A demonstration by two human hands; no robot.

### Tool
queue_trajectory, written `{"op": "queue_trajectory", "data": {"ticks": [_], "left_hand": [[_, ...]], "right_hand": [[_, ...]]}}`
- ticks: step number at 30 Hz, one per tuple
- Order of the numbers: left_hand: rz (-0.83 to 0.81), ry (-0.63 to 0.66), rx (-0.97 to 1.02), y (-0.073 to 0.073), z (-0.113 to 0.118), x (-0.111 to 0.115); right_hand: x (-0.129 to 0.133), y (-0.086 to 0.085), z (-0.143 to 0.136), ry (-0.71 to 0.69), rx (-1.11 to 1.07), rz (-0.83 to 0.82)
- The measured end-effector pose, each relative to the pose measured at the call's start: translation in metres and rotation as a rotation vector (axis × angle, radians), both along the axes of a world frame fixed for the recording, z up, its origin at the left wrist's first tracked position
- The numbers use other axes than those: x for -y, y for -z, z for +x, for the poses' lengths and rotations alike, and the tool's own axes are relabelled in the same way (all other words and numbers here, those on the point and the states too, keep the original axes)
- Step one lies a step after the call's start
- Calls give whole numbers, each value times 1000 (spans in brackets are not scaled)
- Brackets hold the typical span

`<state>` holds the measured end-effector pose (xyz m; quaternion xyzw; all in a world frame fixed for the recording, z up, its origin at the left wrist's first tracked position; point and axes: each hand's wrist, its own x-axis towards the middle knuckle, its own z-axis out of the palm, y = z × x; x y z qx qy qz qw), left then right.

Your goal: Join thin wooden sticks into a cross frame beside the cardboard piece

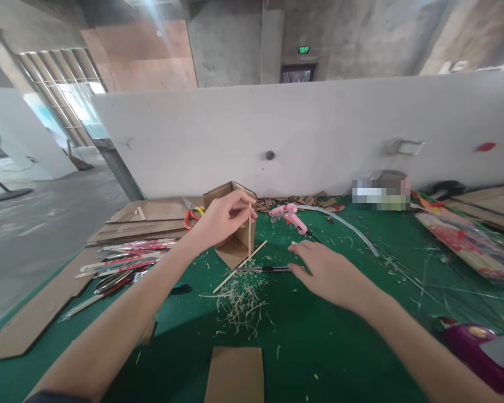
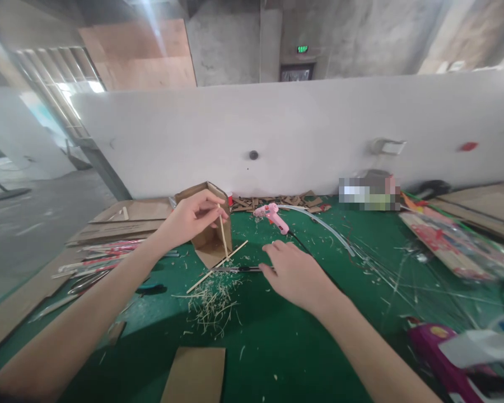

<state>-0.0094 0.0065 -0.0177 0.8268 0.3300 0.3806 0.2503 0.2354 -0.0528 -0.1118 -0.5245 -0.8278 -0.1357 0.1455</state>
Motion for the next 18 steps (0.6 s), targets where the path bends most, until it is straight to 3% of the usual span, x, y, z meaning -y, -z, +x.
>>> {"op": "queue_trajectory", "data": {"ticks": [3,8,13,18], "left_hand": [[-16,-2,16,1,-1,-2],[7,-40,59,7,0,-6],[27,-73,70,8,1,-8],[25,-74,65,6,1,-6]], "right_hand": [[-12,10,-19,-55,59,-44],[-20,29,-42,-30,39,-13],[-11,21,-43,-69,51,31],[-7,10,-38,-5,83,78]]}}
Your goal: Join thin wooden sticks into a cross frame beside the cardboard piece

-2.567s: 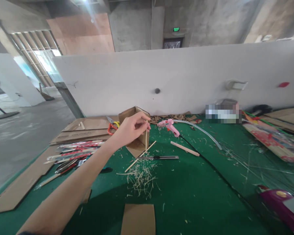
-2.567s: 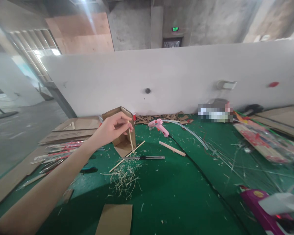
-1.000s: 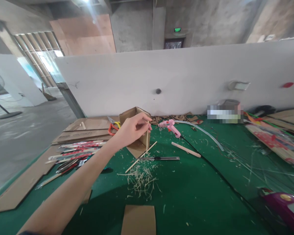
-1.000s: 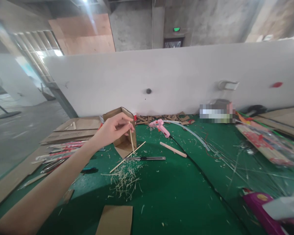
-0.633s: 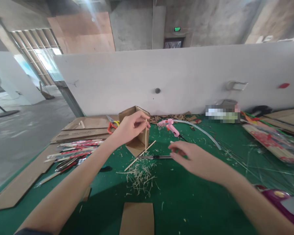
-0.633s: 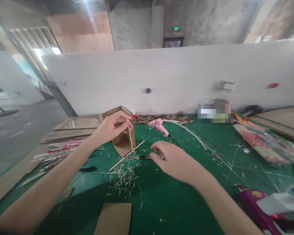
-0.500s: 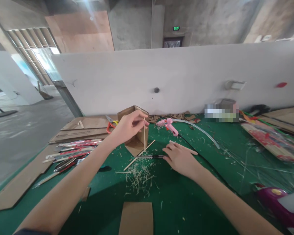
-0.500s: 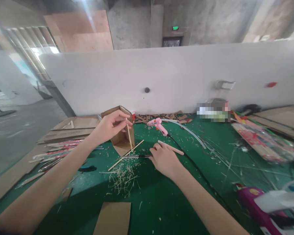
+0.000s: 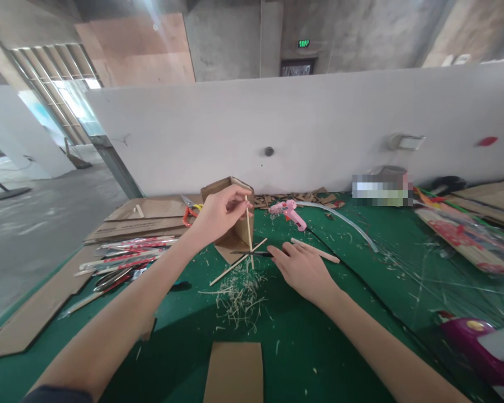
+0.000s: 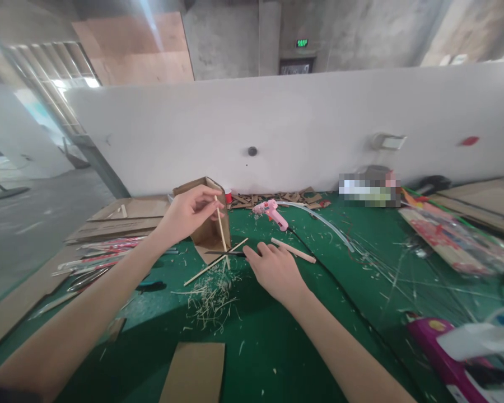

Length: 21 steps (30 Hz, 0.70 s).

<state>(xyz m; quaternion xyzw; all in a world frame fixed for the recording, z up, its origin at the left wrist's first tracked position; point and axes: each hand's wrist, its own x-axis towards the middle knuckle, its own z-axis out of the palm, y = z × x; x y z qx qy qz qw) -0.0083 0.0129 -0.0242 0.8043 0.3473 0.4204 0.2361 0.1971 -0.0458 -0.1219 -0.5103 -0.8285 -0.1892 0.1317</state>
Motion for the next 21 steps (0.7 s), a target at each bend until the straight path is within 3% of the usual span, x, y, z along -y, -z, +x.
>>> {"op": "queue_trajectory", "data": {"ticks": [14,21], "left_hand": [[43,-28,-20,2,-1,-3],[7,74,-12,-1,-1,0]], "right_hand": [[-19,-9,5,25,59,105],[-22,11,-1,89,28,65]]}}
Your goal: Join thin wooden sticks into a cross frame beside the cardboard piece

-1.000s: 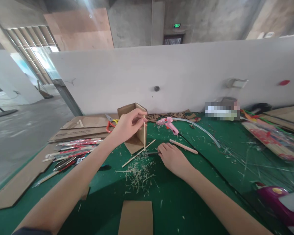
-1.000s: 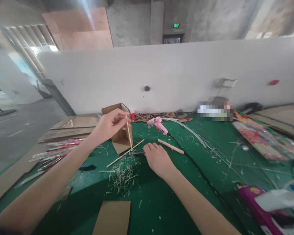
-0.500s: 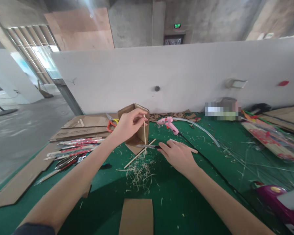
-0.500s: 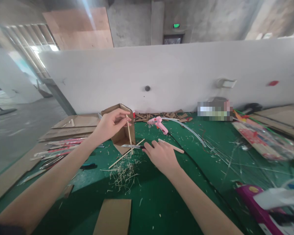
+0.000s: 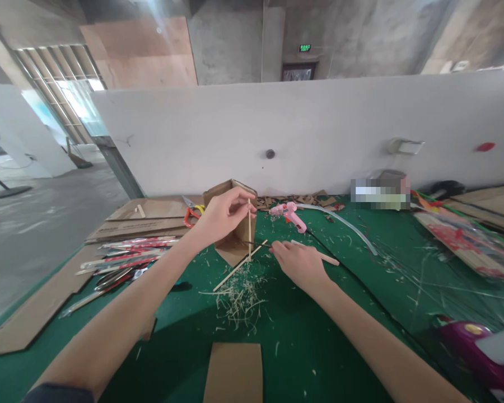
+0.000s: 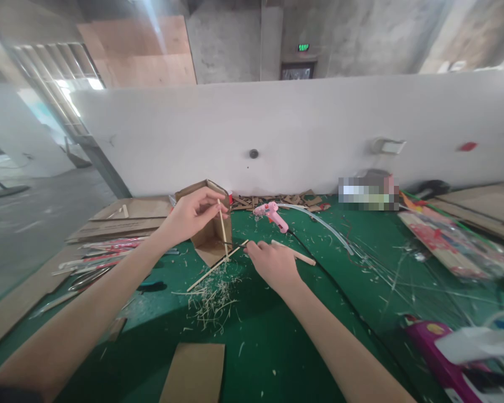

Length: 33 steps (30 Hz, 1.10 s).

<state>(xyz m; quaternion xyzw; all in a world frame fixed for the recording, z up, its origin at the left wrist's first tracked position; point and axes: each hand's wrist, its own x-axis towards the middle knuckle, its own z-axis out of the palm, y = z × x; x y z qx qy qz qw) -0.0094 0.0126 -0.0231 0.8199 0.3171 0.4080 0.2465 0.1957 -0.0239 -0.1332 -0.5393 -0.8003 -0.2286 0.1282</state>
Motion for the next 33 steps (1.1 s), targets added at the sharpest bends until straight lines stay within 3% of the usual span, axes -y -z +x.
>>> {"op": "queue_trajectory", "data": {"ticks": [3,8,15,20,25,30,33], "left_hand": [[3,4,-12,-1,1,2],[12,-7,-19,0,2,1],[-20,2,22,4,-1,-6],[-10,1,23,6,0,-7],[-19,2,27,6,0,-7],[-16,-10,20,6,1,-5],[-13,-21,22,6,1,-5]], "right_hand": [[0,6,0,-41,19,2],[-3,5,0,19,-59,102],[-1,13,1,-53,-27,23],[-5,13,1,41,-76,103],[-3,17,-1,-24,-12,6],[-5,12,-3,19,-76,78],[-4,8,-5,29,-75,38]]}}
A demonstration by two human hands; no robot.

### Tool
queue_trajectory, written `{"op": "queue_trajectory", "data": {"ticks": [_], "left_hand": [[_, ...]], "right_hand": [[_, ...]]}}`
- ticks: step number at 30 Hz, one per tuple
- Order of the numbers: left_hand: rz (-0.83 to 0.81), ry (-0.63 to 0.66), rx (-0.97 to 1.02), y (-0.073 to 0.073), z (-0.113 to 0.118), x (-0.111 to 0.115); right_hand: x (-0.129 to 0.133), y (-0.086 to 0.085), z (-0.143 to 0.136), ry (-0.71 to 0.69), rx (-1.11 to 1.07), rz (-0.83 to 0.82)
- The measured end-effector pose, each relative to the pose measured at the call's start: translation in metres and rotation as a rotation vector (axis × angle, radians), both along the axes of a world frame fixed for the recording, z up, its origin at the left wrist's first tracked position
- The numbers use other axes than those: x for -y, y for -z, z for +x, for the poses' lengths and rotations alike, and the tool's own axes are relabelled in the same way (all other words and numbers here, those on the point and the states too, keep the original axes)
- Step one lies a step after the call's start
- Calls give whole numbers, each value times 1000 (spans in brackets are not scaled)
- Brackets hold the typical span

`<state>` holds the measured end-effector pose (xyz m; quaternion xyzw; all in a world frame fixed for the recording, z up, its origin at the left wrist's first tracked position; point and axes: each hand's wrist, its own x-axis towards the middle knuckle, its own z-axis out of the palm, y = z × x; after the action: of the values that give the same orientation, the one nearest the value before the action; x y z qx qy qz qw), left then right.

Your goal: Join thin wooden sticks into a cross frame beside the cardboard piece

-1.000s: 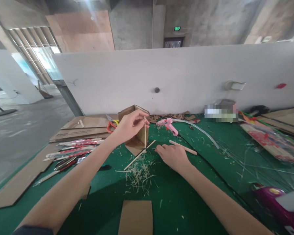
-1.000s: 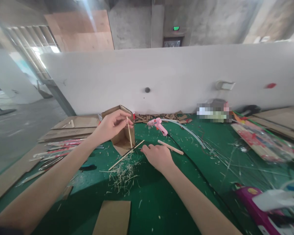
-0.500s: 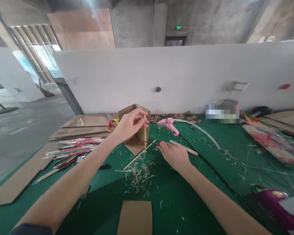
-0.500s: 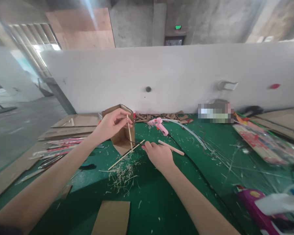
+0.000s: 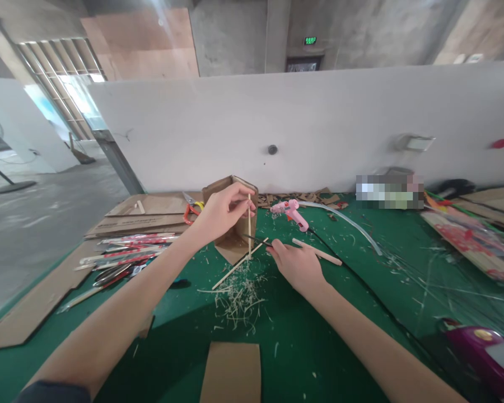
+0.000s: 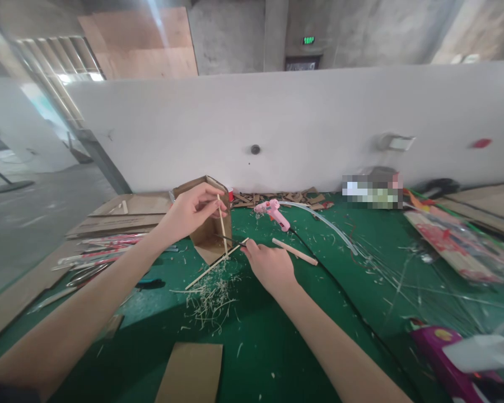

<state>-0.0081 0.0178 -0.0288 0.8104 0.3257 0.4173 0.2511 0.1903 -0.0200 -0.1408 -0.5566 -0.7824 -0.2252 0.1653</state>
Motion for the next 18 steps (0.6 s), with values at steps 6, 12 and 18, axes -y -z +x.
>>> {"op": "queue_trajectory", "data": {"ticks": [6,12,18], "left_hand": [[-18,22,2,-3,3,6],[-24,16,13,-4,3,5],[-14,5,9,-4,1,2]], "right_hand": [[4,7,3,-3,76,-118],[-2,6,2,30,6,-50],[-3,6,-4,28,70,-161]]}}
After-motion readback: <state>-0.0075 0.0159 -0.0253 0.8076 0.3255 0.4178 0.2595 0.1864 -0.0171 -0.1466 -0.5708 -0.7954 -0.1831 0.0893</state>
